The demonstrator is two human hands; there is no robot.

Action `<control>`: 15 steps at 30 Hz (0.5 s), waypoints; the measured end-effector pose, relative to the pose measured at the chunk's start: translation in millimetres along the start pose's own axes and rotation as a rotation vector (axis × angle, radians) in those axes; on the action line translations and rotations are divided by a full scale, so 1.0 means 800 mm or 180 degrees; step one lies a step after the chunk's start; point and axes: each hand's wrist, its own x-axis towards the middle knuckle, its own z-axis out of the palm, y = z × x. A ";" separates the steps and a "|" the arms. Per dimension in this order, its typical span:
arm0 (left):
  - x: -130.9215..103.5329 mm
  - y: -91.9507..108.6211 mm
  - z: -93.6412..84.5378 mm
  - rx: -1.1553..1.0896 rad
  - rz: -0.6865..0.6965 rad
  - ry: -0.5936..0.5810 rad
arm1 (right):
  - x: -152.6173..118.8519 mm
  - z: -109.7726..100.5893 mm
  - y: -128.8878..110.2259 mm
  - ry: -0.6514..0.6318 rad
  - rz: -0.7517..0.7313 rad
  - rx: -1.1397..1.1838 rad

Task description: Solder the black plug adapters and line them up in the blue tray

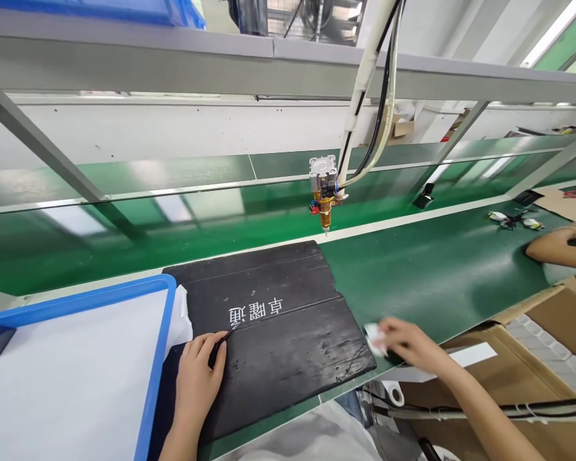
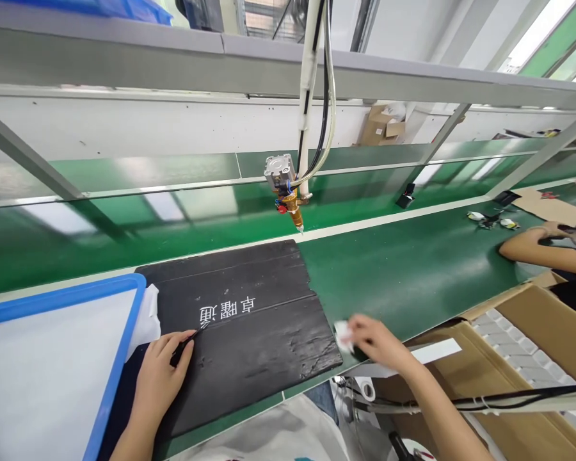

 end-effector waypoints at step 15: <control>0.002 -0.023 0.012 -0.0113 0.0025 -0.0112 | 0.077 -0.069 0.000 0.2491 0.0664 -0.0851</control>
